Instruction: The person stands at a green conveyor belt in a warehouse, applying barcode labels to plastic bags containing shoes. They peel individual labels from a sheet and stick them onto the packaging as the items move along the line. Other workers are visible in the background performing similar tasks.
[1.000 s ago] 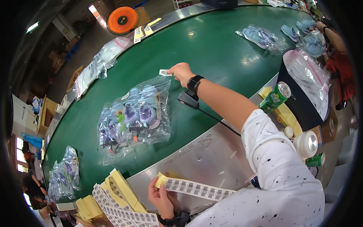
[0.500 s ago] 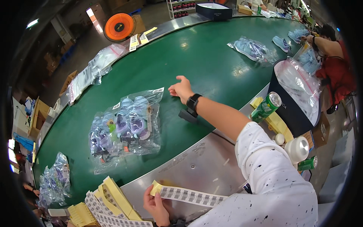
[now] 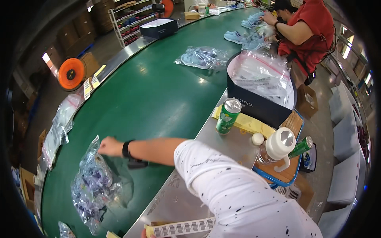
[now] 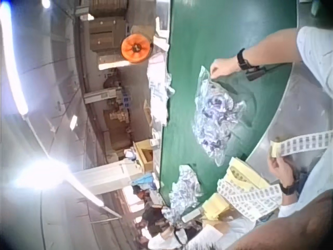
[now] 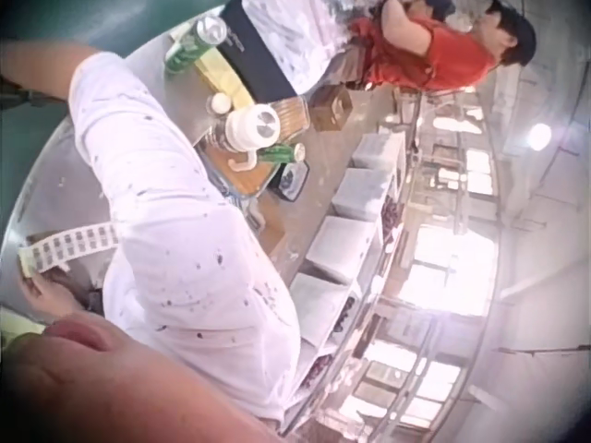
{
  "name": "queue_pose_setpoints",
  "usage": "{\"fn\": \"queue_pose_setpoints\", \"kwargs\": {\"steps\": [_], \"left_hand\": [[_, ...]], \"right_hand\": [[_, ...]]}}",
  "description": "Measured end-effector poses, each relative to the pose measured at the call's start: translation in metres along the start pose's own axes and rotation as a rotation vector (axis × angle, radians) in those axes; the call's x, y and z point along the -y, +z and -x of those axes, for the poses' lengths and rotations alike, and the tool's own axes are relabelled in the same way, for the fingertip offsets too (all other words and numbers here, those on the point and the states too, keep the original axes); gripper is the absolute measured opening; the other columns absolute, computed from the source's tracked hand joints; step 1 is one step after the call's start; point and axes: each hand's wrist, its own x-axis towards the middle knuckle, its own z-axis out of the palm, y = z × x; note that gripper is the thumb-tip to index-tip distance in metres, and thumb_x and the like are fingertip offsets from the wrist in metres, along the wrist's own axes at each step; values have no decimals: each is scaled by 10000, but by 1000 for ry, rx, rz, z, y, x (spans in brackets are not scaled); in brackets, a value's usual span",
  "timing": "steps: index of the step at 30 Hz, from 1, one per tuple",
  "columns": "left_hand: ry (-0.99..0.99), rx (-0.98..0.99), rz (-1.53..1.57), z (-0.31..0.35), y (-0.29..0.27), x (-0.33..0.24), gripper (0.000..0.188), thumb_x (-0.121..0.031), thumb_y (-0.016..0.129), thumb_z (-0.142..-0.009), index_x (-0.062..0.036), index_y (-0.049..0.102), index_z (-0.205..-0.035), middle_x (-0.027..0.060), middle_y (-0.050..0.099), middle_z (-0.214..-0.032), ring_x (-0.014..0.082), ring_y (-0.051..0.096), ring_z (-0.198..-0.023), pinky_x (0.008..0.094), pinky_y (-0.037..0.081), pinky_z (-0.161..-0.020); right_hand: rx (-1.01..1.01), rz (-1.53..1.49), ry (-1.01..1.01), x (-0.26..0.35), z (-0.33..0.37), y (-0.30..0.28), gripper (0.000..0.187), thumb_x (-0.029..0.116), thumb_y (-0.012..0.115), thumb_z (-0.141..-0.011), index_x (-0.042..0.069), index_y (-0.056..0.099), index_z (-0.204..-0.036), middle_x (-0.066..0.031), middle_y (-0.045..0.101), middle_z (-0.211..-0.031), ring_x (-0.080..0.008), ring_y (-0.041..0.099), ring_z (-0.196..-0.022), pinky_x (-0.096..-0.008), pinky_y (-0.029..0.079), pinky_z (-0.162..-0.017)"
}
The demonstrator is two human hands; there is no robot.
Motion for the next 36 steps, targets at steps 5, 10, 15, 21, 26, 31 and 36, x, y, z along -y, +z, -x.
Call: {"fn": "queue_pose_setpoints", "kwargs": {"steps": [5, 10, 15, 21, 26, 31, 36], "left_hand": [[-10, -10, -93, 5, 6, -15, 372, -17, 508, -873, -22, 477, -1244, 166, 593, -1054, 216, 591, -844, 267, 489, -631], [-137, -135, -164, 8, 8, -17, 404, -22, 531, -864, -22, 467, -1263, 192, 580, -1111, 263, 592, -945, 302, 503, -758], [-115, -146, -282, 8, 10, -17, 404, -25, 535, -864, -20, 467, -1262, 197, 573, -1125, 275, 585, -970, 317, 498, -795], [-25, -74, -213, 11, 10, -20, 396, -25, 532, -867, -8, 468, -1257, 214, 556, -1157, 292, 562, -1032, 341, 470, -879], [-56, -35, -14, 13, 17, -35, 303, -47, 512, -894, 41, 489, -1183, 157, 570, -1070, 219, 580, -904, 302, 487, -771], [51, 24, 66, 15, 19, -39, 283, -87, 491, -916, 43, 488, -1168, 153, 576, -1023, 208, 578, -870, 298, 487, -738], [254, -89, 159, 48, -7, -43, 295, -88, 497, -913, 29, 479, -1183, 156, 563, -1021, 225, 560, -908, 337, 478, -788]], "right_hand": [[-423, 932, 38, -48, -21, -220, 206, 223, 592, -701, 56, 691, -771, -156, 664, -807, -336, 616, -789, -426, 503, -759], [-594, 1911, 578, -53, 31, -367, 270, 230, 563, -796, 97, 691, -992, -164, 578, -1134, -333, 487, -1129, -439, 378, -916], [-581, 1836, 985, -52, 65, -427, 282, 213, 502, -843, 117, 677, -1042, -162, 565, -1184, -331, 458, -1160, -472, 328, -941], [-406, 1758, 820, -28, 48, -395, 275, 212, 463, -887, 156, 669, -1061, -68, 643, -1107, -251, 552, -1086, -400, 389, -875], [-442, 1149, 591, 2, 13, -272, 328, 139, 498, -827, 33, 597, -1122, -202, 584, -1148, -347, 588, -1050, -448, 496, -843], [14, 321, -260, 31, 46, -121, 213, 88, 606, -643, 15, 676, -830, -134, 671, -791, -265, 641, -672, -353, 512, -612], [667, -56, -261, 146, 213, 3, 229, 240, 633, -796, 12, 656, -779, -88, 627, -662, -143, 571, -620, -314, 442, -562]]}}
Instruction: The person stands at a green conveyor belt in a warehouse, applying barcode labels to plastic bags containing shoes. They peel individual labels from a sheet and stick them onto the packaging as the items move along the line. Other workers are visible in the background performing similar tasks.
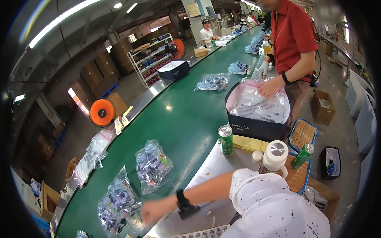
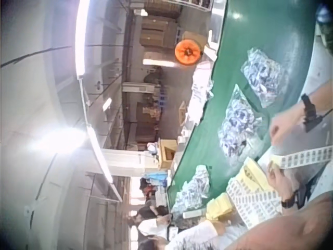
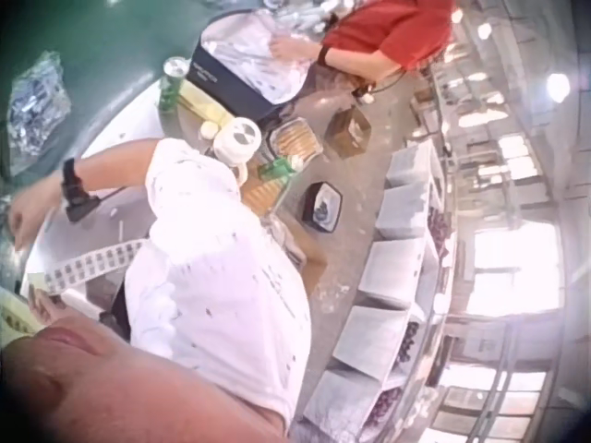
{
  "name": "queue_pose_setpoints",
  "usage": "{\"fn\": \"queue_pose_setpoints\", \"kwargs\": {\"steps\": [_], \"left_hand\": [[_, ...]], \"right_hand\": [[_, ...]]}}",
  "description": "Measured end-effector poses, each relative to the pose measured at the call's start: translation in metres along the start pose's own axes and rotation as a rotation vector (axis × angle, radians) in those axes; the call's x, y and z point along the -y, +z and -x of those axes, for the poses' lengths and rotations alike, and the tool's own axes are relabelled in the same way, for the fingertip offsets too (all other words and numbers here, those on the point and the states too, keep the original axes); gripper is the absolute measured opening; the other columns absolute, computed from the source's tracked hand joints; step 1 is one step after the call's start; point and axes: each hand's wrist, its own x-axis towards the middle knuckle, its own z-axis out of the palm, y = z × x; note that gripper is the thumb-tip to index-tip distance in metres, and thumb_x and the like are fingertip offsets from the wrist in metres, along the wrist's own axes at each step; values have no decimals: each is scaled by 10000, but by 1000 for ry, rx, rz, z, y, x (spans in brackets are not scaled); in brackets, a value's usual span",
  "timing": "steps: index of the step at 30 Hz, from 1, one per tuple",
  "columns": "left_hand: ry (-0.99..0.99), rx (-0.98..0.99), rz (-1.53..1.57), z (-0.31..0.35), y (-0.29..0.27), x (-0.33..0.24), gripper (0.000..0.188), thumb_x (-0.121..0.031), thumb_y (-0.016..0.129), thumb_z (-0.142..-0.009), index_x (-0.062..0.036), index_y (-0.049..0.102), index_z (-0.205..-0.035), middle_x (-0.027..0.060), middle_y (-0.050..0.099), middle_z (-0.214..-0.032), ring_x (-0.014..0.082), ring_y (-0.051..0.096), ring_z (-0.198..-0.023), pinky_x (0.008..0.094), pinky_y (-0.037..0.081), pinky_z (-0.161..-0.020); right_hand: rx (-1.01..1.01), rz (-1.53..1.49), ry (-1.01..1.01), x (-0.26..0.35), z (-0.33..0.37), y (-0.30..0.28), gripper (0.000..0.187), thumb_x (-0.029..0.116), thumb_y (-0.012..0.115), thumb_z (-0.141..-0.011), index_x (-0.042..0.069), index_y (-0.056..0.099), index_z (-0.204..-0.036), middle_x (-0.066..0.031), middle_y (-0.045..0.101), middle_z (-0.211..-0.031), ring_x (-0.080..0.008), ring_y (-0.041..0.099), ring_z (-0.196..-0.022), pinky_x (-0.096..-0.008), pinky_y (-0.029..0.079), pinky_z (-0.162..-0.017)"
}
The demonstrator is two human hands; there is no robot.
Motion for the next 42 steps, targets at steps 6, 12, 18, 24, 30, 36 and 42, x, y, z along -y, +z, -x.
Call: {"fn": "queue_pose_setpoints", "kwargs": {"steps": [6, 12, 18, 24, 30, 36, 42], "left_hand": [[124, 34, -54, 26, -10, -10, 268, -96, 558, -890, 37, 534, -1121, 139, 582, -971, 189, 555, -875, 303, 466, -748], [28, 232, -161, 37, -1, -5, 191, -93, 579, -881, 45, 608, -1011, 89, 620, -856, 131, 553, -784, 263, 455, -706], [203, 275, -253, 43, 12, -12, 185, -95, 564, -894, 46, 622, -997, 57, 626, -816, 101, 541, -713, 237, 446, -657], [76, 328, -277, 42, 17, -17, 176, -86, 557, -896, 44, 629, -988, 52, 613, -795, 91, 533, -734, 231, 440, -653], [97, 383, -245, 36, 24, -24, 294, -102, 583, -888, 34, 549, -1146, 64, 614, -885, 106, 537, -739, 240, 445, -661], [53, 326, -328, 8, 20, 10, 385, 18, 501, -864, 50, 430, -1241, 139, 585, -1052, 182, 617, -863, 265, 504, -731], [-14, 89, 50, -27, 5, 58, 403, 24, 478, -891, 51, 373, -1279, 145, 568, -1106, 173, 595, -943, 265, 499, -783]], "right_hand": [[31, -390, 300, 32, 66, 92, 246, 208, 615, -829, -30, 635, -772, -13, 568, -599, -74, 498, -581, -279, 386, -503], [-101, -127, 274, 17, 97, 95, 293, 247, 657, -810, -23, 584, -724, -64, 541, -642, -124, 508, -609, -278, 426, -578], [-353, -73, 5, 43, 103, 73, 145, 126, 607, -846, -14, 572, -829, -62, 504, -843, -155, 503, -713, -300, 404, -627], [-366, 85, -156, 43, 110, 72, 113, 97, 587, -852, -2, 551, -810, -64, 484, -861, -201, 497, -788, -310, 403, -662], [-397, 488, -385, 43, 96, 70, 103, 76, 563, -796, -14, 517, -776, -99, 491, -821, -247, 502, -782, -341, 431, -694], [-431, 352, -291, 58, 92, 53, 70, 52, 559, -779, 0, 512, -781, -115, 481, -877, -281, 502, -851, -334, 432, -729], [-950, -220, 6, -1, 47, -62, 124, 64, 597, -841, 22, 573, -955, -29, 552, -881, -105, 525, -825, -260, 445, -718]]}}
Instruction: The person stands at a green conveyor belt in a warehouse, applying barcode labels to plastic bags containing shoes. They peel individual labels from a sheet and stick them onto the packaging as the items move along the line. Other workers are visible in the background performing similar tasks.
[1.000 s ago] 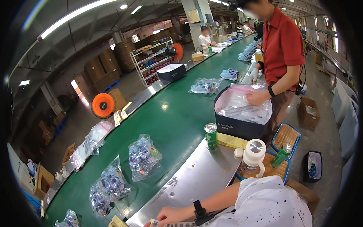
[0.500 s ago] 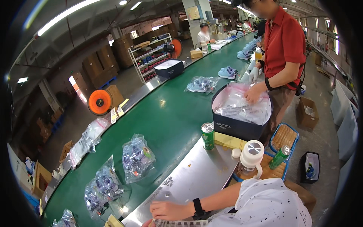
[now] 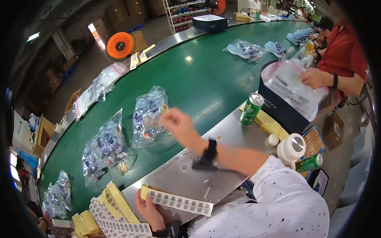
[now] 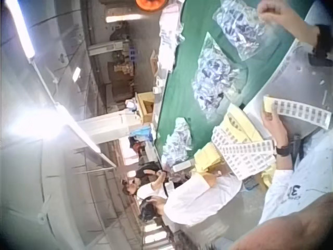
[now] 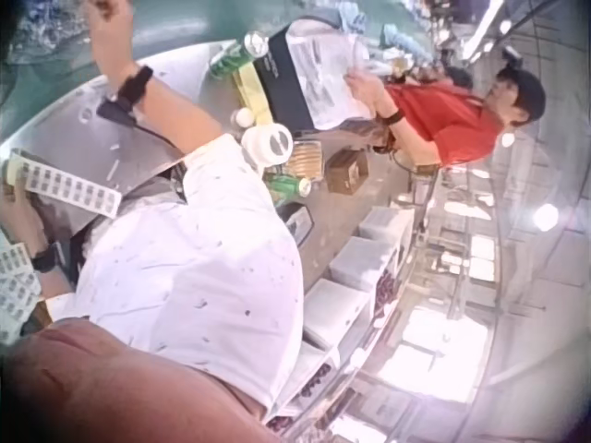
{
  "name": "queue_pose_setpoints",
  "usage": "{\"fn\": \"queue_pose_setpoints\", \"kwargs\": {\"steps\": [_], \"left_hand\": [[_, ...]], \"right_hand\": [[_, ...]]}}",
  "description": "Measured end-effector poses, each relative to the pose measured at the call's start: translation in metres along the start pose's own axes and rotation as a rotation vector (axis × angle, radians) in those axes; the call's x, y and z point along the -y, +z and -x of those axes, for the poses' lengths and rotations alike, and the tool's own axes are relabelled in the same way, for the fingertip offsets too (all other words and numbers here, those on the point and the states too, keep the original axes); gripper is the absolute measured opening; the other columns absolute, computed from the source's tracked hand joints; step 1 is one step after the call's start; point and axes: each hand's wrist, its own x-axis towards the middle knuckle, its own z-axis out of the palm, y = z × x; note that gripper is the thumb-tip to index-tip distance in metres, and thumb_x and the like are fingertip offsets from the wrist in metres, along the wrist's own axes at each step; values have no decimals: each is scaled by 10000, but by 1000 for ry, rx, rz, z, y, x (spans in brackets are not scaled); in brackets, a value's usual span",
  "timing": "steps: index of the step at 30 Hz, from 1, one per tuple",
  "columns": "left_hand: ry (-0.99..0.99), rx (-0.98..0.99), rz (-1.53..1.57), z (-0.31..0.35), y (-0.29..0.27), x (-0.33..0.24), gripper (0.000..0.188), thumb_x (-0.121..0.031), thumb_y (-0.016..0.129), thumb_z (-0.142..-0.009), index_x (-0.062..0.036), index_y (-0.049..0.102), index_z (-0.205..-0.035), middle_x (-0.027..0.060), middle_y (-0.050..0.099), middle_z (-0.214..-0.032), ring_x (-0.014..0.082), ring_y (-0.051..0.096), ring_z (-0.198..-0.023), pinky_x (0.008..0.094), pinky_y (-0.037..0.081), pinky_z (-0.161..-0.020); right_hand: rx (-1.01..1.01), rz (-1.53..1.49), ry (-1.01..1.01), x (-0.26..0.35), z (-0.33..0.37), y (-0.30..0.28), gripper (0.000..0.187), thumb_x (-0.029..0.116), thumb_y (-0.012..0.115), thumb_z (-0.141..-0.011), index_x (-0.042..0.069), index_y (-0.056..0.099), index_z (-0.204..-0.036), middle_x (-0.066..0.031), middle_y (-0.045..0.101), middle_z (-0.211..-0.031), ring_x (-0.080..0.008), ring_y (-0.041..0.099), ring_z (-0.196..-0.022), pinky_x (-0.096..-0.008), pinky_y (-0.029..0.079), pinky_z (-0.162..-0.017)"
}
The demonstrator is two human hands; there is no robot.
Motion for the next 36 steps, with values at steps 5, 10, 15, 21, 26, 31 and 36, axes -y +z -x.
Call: {"fn": "queue_pose_setpoints", "kwargs": {"steps": [5, 10, 15, 21, 26, 31, 36], "left_hand": [[-13, -87, -58, -1, 11, -3, 375, 9, 451, -911, 47, 377, -1276, 153, 564, -1115, 181, 598, -946, 273, 502, -791], [-150, -72, -311, 2, 26, -34, 370, -77, 521, -915, 43, 430, -1253, 153, 579, -1124, 224, 572, -979, 318, 456, -845], [-165, -91, -245, 2, 21, -17, 361, -80, 522, -916, 33, 436, -1247, 153, 590, -1106, 219, 584, -955, 314, 467, -830], [-231, -130, -271, 3, 19, -15, 365, -75, 532, -911, 23, 438, -1250, 145, 599, -1085, 204, 594, -931, 301, 476, -814], [-198, -109, -225, 3, 20, -15, 362, -67, 530, -910, 28, 440, -1247, 150, 592, -1104, 210, 592, -948, 305, 476, -824], [-200, -80, -212, 2, 21, -17, 360, -57, 522, -911, 31, 439, -1250, 155, 587, -1117, 214, 591, -957, 306, 474, -834], [-195, -90, -226, 3, 22, -17, 356, -64, 521, -910, 34, 446, -1244, 157, 593, -1105, 211, 597, -939, 303, 480, -813]], "right_hand": [[-270, 73, 214, -105, -114, -47, 490, 93, 630, -816, 44, 420, -1257, -64, 594, -867, -126, 554, -776, -268, 476, -663], [-294, 9, 512, -144, -177, -57, 632, 138, 646, -797, 51, 346, -1346, -84, 610, -841, -162, 585, -651, -302, 504, -545], [-291, 304, 498, -168, -205, -40, 659, 88, 669, -772, 65, 337, -1340, -64, 577, -756, -143, 564, -628, -284, 477, -532], [-386, 142, 290, -172, -186, -46, 685, -44, 636, -717, 38, 344, -1331, -53, 594, -744, -128, 570, -673, -270, 459, -577], [-307, 131, 271, -151, -171, -61, 585, -1, 646, -756, 17, 387, -1280, -45, 598, -766, -113, 549, -698, -257, 442, -617], [-337, 132, 253, -122, -208, -80, 256, 74, 680, -773, 28, 579, -1004, -12, 579, -764, -104, 533, -710, -251, 434, -631], [-62, 399, 172, -112, -219, -57, 102, 90, 695, -751, 18, 622, -751, -44, 607, -733, -118, 545, -699, -259, 422, -619]]}}
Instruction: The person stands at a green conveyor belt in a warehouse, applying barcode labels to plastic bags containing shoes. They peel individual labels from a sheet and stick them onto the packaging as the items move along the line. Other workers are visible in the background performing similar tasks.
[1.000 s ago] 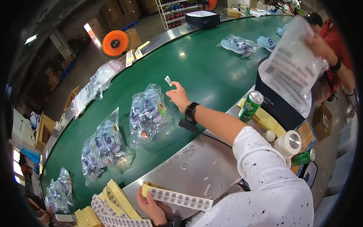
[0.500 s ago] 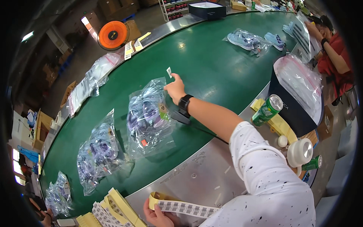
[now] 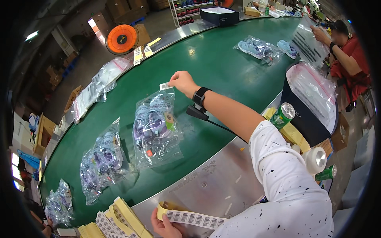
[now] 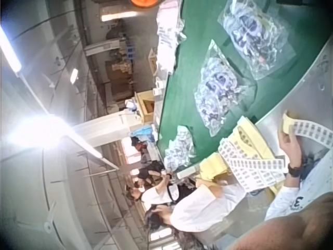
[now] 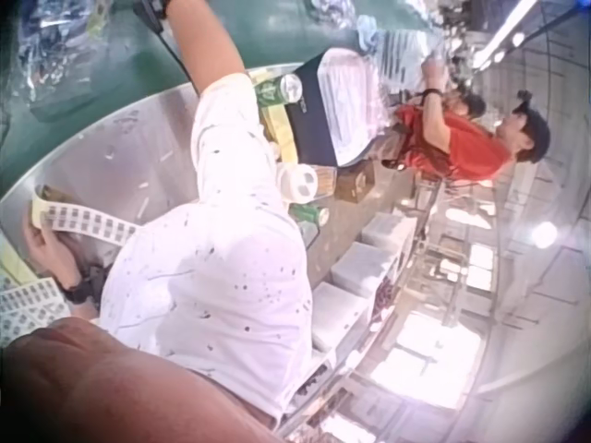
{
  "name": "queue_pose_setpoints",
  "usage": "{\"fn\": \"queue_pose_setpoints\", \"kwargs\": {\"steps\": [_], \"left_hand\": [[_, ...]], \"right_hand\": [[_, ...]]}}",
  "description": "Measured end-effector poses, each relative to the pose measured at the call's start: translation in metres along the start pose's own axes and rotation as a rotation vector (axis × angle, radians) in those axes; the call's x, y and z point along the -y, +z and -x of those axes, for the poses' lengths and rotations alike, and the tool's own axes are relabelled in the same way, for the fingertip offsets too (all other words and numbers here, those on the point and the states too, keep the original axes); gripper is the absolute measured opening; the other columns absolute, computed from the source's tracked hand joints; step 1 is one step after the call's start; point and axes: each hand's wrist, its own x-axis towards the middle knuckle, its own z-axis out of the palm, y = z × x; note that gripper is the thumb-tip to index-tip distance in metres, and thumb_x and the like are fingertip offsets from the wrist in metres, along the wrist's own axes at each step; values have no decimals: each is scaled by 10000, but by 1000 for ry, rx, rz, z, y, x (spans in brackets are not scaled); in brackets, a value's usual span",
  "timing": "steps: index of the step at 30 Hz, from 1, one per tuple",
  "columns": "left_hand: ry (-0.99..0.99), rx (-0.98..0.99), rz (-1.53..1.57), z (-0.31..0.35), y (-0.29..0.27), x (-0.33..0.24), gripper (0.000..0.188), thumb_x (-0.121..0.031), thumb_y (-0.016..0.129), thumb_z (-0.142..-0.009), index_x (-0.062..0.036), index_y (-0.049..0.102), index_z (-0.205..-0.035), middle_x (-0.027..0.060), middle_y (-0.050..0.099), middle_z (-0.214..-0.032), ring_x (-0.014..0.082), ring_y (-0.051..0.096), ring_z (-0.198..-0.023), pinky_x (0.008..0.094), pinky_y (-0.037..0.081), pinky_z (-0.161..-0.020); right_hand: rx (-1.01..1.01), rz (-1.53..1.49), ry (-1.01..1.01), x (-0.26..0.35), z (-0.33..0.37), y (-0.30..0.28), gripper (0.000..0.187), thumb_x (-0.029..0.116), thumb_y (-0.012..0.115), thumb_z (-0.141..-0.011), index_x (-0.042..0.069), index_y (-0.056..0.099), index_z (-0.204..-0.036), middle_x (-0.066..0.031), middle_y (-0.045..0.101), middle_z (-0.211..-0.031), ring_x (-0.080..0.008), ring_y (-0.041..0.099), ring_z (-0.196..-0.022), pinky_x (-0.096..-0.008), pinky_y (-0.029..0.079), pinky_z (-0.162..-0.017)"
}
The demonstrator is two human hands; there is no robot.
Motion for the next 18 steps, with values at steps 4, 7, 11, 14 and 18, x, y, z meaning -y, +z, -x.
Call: {"fn": "queue_pose_setpoints", "kwargs": {"steps": [4, 7, 11, 14, 18], "left_hand": [[-19, -19, -63, 0, 0, 0, 355, -79, 523, -912, 36, 452, -1241, 153, 599, -1089, 207, 603, -911, 301, 485, -789], [-18, -20, -70, 1, 1, 0, 353, -80, 522, -914, 34, 453, -1241, 149, 597, -1093, 204, 599, -917, 301, 482, -795], [-7, -6, 56, -2, 1, 7, 346, -75, 520, -915, 31, 454, -1238, 143, 586, -1115, 201, 585, -951, 304, 470, -824], [-57, 19, 41, -3, 4, 5, 344, -70, 512, -918, 26, 449, -1242, 140, 576, -1127, 200, 572, -972, 305, 460, -842], [-50, -52, -63, 0, 4, 4, 358, -76, 516, -913, 19, 440, -1250, 147, 566, -1131, 215, 565, -969, 314, 460, -835]], "right_hand": [[-40, 130, 19, 1, 1, 23, 111, 74, 701, -703, 3, 617, -715, -78, 613, -701, -137, 560, -643, -288, 442, -565], [-149, 173, 15, -15, -7, 29, 88, 63, 681, -656, 8, 612, -656, -136, 637, -693, -239, 623, -649, -340, 493, -606], [-188, 239, 62, -31, -15, 39, 52, 50, 651, -657, 25, 607, -647, -153, 641, -692, -313, 631, -659, -374, 510, -654], [-256, 290, 5, -47, -17, 37, 55, 44, 642, -651, 25, 599, -623, -169, 641, -709, -334, 635, -684, -390, 513, -659], [-227, 233, -99, -53, -9, 43, 241, 24, 645, -633, 19, 613, -872, -195, 637, -719, -344, 638, -767, -404, 504, -713]]}}
